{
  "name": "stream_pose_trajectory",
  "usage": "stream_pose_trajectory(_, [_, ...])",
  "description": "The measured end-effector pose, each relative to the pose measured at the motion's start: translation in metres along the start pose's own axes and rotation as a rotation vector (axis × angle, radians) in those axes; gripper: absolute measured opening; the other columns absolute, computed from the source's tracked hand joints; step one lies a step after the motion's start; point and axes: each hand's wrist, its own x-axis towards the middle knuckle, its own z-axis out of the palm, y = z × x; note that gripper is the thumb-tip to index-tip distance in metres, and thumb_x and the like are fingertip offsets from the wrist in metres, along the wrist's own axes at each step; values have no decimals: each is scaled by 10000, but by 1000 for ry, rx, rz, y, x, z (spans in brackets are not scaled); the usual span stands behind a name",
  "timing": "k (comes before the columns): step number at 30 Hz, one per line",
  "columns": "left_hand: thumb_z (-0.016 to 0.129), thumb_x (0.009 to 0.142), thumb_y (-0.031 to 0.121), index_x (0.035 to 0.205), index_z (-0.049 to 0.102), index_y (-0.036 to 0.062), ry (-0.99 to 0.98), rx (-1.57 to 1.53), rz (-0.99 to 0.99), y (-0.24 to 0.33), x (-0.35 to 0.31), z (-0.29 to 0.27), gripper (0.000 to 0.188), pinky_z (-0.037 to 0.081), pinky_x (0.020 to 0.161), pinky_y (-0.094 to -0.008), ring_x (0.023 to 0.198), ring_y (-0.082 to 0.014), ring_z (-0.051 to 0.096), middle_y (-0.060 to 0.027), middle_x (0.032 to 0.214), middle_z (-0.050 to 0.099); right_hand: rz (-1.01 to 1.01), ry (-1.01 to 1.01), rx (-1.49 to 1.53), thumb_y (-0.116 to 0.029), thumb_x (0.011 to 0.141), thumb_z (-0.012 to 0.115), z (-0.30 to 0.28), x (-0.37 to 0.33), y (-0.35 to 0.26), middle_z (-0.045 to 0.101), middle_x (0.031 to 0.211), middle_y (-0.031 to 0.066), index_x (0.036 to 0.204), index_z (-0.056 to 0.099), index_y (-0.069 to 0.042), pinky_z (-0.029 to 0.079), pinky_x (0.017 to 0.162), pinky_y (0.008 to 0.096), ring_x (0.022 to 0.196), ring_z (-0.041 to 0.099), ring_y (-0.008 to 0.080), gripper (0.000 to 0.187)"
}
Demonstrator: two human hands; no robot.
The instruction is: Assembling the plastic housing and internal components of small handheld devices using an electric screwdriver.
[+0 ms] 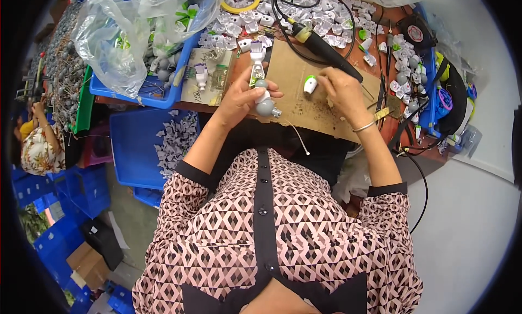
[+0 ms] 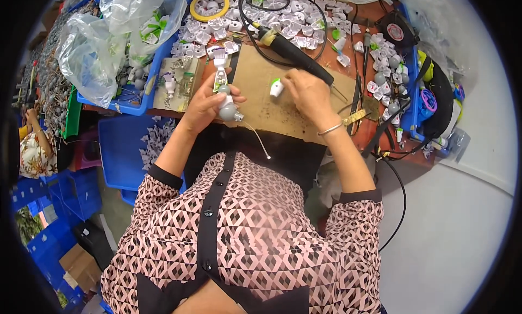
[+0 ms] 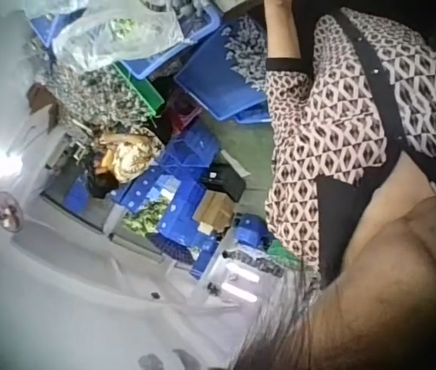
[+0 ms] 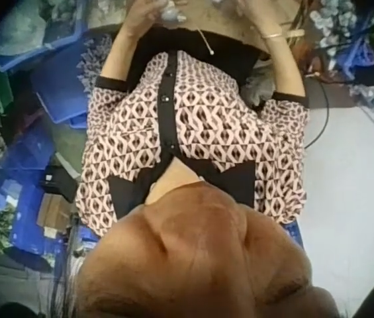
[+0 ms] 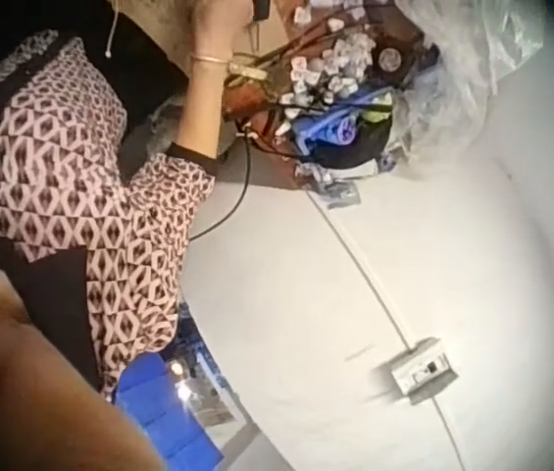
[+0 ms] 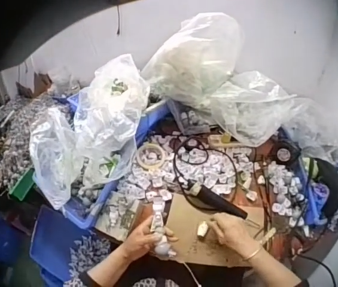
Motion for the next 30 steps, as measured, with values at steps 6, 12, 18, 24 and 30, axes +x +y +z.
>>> stream_pose_trajectory(6, [626,824,155,1380,221,51,-1,11,-31,-1,1,4,696,495,857,-413,996,-307,605,-138,1027,573,-562,-130,-154,-65,704,627,-3,9,2,545,900,81,931,571,-53,478,740,349,868,541,269,234])
stream_pose_trajectory(12, [610,841,165,1389,205,51,-27,62,-22,-3,-4,9,691,493,841,-355,1015,-281,607,-138,1046,579,-387,-132,-206,-93,703,669,3,13,0,532,831,123,814,502,-17,498,681,372,815,579,298,214])
stream_pose_trajectory(18, [634,828,187,1391,212,53,-50,138,-43,-4,-2,14,716,478,865,-356,1011,-269,606,-134,1053,579,-319,-113,-266,-114,767,622,9,8,0,535,804,153,821,509,-13,503,637,389,750,596,318,161])
stream_pose_trajectory(24, [641,826,181,1394,207,50,-92,209,-77,-5,-1,25,727,476,866,-338,1004,-233,599,-123,1064,579,-69,-167,342,-195,833,620,6,7,-6,583,848,78,907,536,-6,507,617,311,742,603,204,219])
stream_pose_trajectory(30, [652,827,158,1397,173,10,-69,295,-74,-6,1,30,759,479,843,-294,998,-171,578,-111,1146,532,326,-315,1278,-245,871,615,19,-7,-27,585,880,-14,970,568,-72,442,591,174,769,559,55,205])
